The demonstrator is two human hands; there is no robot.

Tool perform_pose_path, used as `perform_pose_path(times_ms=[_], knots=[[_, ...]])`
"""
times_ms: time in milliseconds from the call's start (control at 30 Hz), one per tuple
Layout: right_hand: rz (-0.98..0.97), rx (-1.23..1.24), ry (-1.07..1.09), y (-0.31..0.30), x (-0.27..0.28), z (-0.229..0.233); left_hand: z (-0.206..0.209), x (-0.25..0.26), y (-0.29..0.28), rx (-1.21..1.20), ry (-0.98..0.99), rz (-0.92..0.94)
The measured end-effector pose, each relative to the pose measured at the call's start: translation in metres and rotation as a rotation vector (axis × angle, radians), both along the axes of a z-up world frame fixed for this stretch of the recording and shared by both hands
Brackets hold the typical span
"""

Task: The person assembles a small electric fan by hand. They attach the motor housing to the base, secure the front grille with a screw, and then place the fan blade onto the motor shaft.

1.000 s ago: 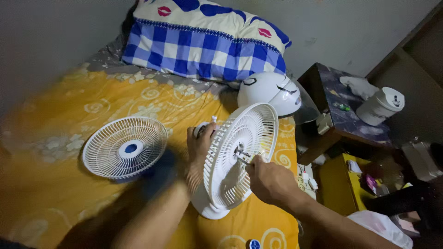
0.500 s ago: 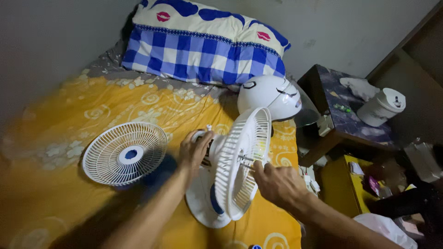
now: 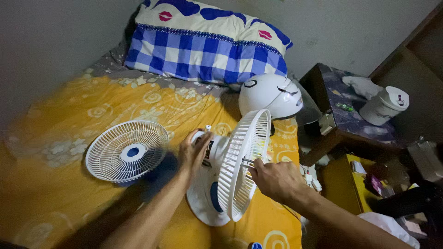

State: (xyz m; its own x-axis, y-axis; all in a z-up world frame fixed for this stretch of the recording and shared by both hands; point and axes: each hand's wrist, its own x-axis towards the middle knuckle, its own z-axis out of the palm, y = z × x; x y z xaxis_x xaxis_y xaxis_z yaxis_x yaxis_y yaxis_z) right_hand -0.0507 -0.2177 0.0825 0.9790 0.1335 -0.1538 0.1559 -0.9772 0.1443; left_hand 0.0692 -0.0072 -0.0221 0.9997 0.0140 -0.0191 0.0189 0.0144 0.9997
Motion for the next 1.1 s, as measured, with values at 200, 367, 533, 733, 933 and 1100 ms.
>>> perform_pose_path(times_ms=[200, 367, 533, 733, 933, 1100], knots=[[-0.058, 0.093, 0.020, 0.001, -0.003, -0.005, -0.017, 0.007, 0.000, 0.114, 0.058, 0.076], [-0.129, 0.221, 0.115, -0.003, 0.005, -0.011, -0.027, 0.014, -0.002, -0.057, -0.104, 0.052], [-0.122, 0.450, 0.181, -0.012, 0.010, -0.012, -0.035, 0.013, -0.005, -0.094, -0.031, 0.013], [-0.138, 0.509, 0.245, -0.011, 0.013, 0.000, -0.066, 0.048, 0.012, -0.271, -0.412, -0.299], [-0.254, 0.853, 0.270, -0.059, 0.001, -0.023, -0.011, 0.030, 0.019, 0.009, -0.243, 0.057], [-0.741, 1.236, 0.115, -0.103, -0.020, -0.131, 0.070, -0.071, 0.022, 0.327, -0.482, -0.163]])
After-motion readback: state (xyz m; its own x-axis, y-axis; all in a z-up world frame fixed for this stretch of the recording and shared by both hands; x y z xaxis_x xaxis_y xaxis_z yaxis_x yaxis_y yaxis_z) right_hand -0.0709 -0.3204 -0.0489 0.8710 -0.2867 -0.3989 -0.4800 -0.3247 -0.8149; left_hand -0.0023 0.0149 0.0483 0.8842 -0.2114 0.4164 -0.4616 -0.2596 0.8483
